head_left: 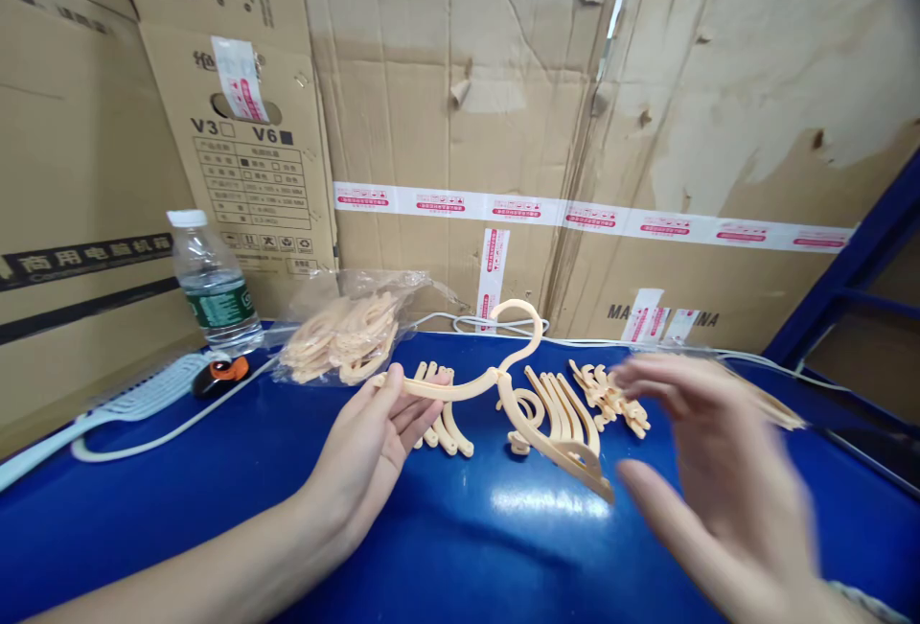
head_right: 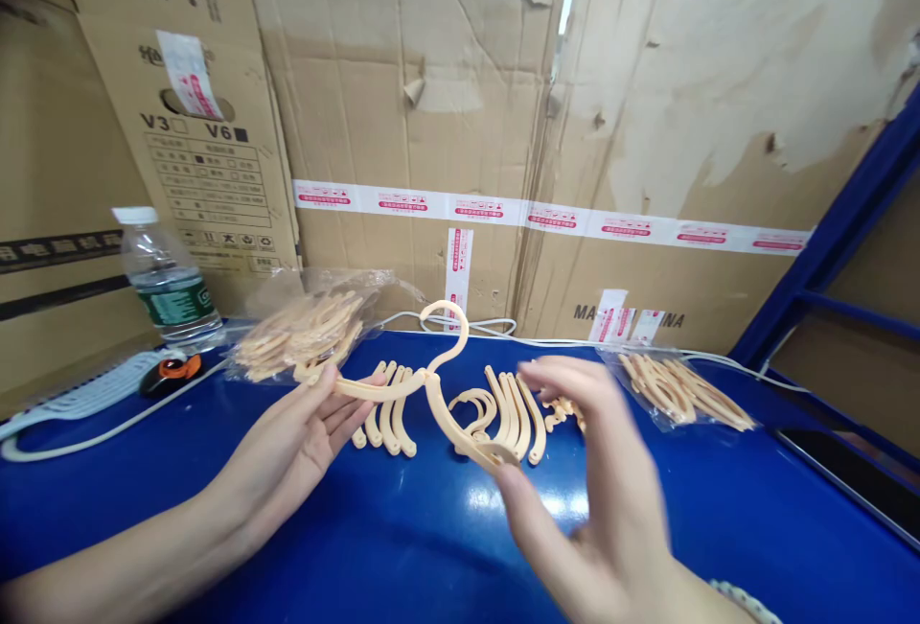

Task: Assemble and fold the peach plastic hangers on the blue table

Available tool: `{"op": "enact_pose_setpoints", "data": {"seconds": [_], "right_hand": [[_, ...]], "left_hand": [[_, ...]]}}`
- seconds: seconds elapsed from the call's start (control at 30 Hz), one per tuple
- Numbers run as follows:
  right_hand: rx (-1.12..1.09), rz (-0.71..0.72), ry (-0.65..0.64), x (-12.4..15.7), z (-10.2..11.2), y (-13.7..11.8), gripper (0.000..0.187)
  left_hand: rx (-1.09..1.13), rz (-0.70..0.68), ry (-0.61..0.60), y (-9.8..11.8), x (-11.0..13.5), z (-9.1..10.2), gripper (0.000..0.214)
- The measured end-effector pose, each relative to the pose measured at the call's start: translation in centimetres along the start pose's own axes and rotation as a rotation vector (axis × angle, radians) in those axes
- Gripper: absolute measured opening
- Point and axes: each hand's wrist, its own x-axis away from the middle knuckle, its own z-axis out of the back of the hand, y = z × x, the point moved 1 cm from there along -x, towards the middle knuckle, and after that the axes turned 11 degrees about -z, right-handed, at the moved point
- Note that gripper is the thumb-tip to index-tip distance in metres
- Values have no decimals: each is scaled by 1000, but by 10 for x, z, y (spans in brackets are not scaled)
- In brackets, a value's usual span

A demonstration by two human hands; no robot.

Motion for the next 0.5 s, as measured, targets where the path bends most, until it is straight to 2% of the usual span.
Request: {"op": "enact_pose_setpoints", "data": {"seconds": [0.03, 0.07, 0.13, 0.17, 0.2, 0.27, 0.33, 0.4, 0.5], "right_hand": [[-26, -59, -80, -7, -10, 1, 55], [-61, -134, -222, -12, -20, 2, 54], [-190, -342, -481, -14, -34, 9, 41], [-273, -441, -556, -14, -38, 12, 35], [-351, -522, -583, -13, -39, 15, 32], [-458, -601, -548, -12, -37, 18, 33], [-504, -615, -524, -12, -33, 18, 34], [-521, -628, -576, -12, -31, 17, 35], [-557, -655, -595, -10, -34, 17, 36]], "left_hand": [[-1, -6, -4, 0, 0, 0, 19], [-5, -10, -8, 0, 0, 0, 19], [-25, -15, -13, -1, 1, 1, 19], [-39, -23, -17, -2, 0, 2, 19], [-56, -39, -23, -3, -1, 3, 20], [-109, -106, -58, -4, -4, 6, 21], [-179, -205, -131, -4, -8, 9, 23], [-240, -278, -195, -4, -11, 11, 28], [-252, -280, -242, -4, -9, 10, 39]]}}
